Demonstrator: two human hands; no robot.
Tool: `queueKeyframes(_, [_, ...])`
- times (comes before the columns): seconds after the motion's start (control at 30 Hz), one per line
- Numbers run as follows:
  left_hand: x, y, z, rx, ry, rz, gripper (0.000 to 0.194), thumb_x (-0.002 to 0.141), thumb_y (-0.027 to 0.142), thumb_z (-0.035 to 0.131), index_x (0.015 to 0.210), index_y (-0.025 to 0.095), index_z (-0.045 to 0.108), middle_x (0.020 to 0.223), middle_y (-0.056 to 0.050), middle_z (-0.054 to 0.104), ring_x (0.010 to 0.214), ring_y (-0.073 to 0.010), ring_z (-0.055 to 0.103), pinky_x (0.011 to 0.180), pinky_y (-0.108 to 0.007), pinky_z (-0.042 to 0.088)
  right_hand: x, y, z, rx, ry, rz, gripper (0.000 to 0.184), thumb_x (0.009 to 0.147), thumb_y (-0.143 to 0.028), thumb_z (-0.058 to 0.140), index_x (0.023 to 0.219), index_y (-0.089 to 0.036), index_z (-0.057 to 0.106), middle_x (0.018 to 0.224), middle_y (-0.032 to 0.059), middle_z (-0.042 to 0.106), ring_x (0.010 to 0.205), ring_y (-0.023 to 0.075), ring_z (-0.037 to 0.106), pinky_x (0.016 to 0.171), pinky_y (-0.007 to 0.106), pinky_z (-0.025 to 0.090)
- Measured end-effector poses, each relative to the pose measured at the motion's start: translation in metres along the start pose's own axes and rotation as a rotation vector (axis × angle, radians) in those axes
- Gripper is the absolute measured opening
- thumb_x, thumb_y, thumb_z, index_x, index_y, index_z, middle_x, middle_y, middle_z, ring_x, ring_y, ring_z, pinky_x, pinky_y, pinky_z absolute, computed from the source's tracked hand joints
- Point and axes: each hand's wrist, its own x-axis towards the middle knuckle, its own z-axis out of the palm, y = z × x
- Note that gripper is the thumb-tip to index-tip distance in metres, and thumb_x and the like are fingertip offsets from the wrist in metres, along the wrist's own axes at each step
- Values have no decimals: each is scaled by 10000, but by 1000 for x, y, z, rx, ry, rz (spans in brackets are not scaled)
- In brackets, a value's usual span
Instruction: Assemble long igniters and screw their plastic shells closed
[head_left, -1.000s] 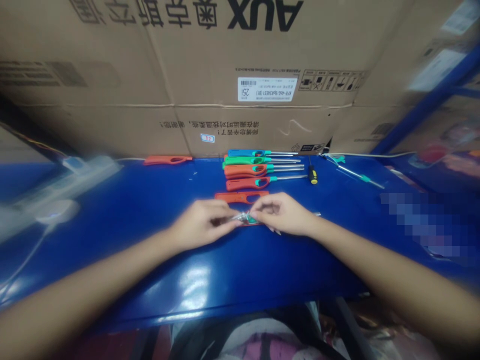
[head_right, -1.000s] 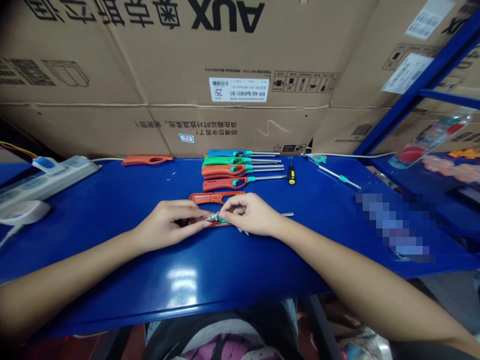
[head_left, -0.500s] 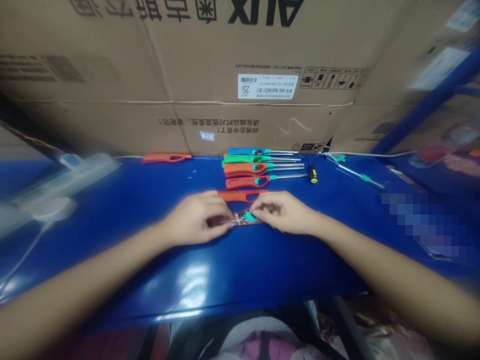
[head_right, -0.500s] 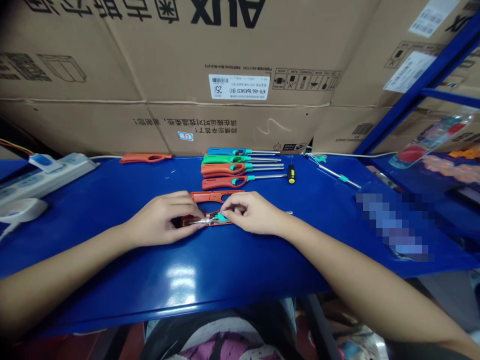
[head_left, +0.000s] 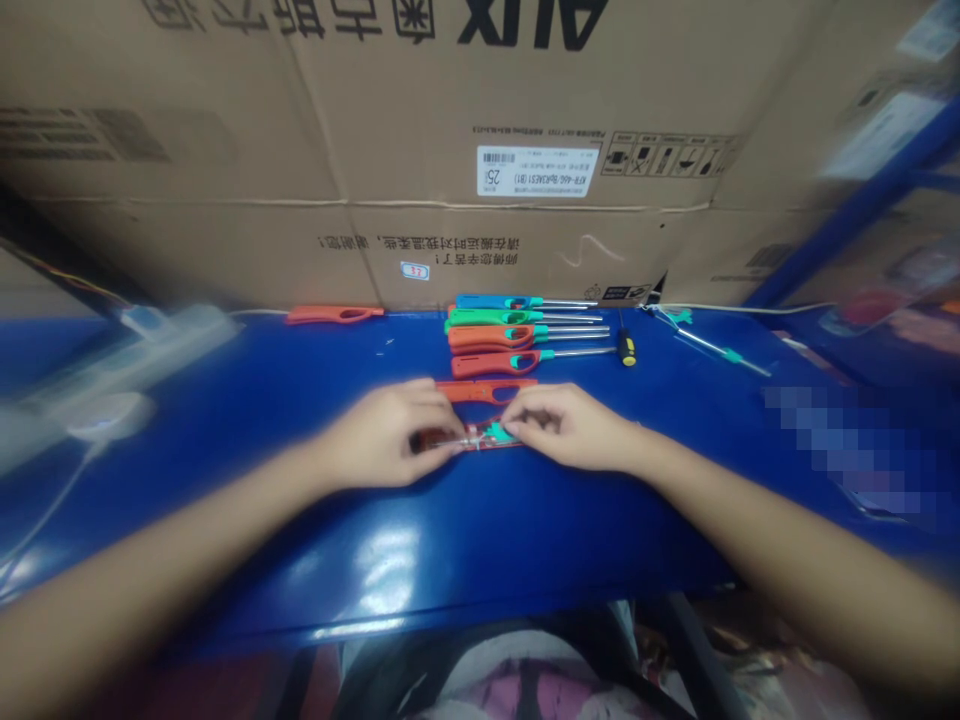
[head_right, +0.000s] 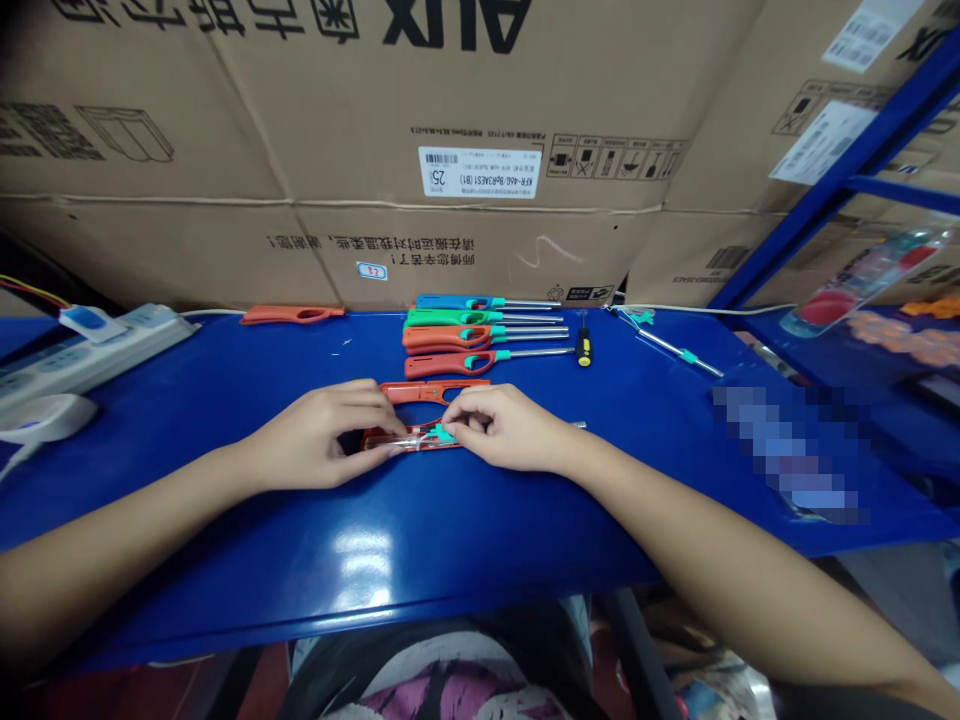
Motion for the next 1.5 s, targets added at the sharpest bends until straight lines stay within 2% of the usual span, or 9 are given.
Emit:
queueKeyframes(0.27, [0,3,-5,-12,-73,-46,192,926,269,633,1057,229,767,964,-47,759,871,-206,637,802,-329,507,0,3,1,-17,22,-100,150,930,-209,594,898,-141,724,813,31,711,593,81,507,576,201,417])
queueKeyframes(0.4, [1,3,-5,-38,-81,-72,191,902,266,661,1057,232,768,970,-38,757,880,-203,654,817,-329,510,-1,1,1,-40,14,-104,140,926,-189,596,912,-143,727,806,29,709,585,83,510,569,203,417])
queueKeyframes(0.53, [1,2,-5,-94,-84,-85,185,948,290,630,1058,243,770,1001,-26,760,910,-181,686,844,-305,517,-1,0,1,-76,38,-153,139,928,-172,589,936,-143,725,828,40,707,607,98,530,587,222,438])
queueKeyframes(0.67, [1,1,-5,-156,-103,-134,176,948,282,643,1059,243,775,998,-26,763,861,-161,707,793,-268,533,-3,-1,3,-163,45,-275,176,948,-161,555,1014,-140,717,954,83,680,783,151,606,738,285,507])
queueKeyframes(0.8, [3,1,-6,-217,-103,-147,164,939,283,664,1036,227,784,978,-35,768,849,-155,714,779,-254,542,-6,-3,4,-249,-51,-271,228,950,-161,560,1129,-173,702,1077,89,644,921,184,632,832,328,530])
queueKeyframes(1.03, [4,-2,-3,-275,-78,-178,149,895,274,713,993,203,800,930,-49,771,798,-155,711,713,-243,542,-6,-5,2,-332,-120,-236,315,964,-192,550,1245,-227,687,1139,83,627,943,199,637,818,346,541])
queueKeyframes(1.23, [3,-2,-3,-293,-75,-167,158,893,269,720,1004,203,810,913,-53,766,791,-151,708,698,-231,534,-7,-9,2,-486,-170,-268,407,1002,-255,491,1391,-291,606,1170,90,582,864,185,616,735,328,536])
queueKeyframes(1.4, [1,1,-4,-250,-80,-141,161,923,277,696,1009,202,810,882,-43,735,761,-136,689,699,-223,526,-9,-17,2,-695,-250,-278,464,1010,-276,462,1466,-225,528,1227,145,554,834,200,604,646,318,517])
queueKeyframes(1.5, [0,3,-6,-202,-94,-117,158,938,263,678,993,192,808,887,-40,722,762,-129,683,692,-214,516,-10,-20,4,-745,-258,-291,455,1013,-271,448,1451,-180,536,1222,160,560,845,204,605,624,306,507])
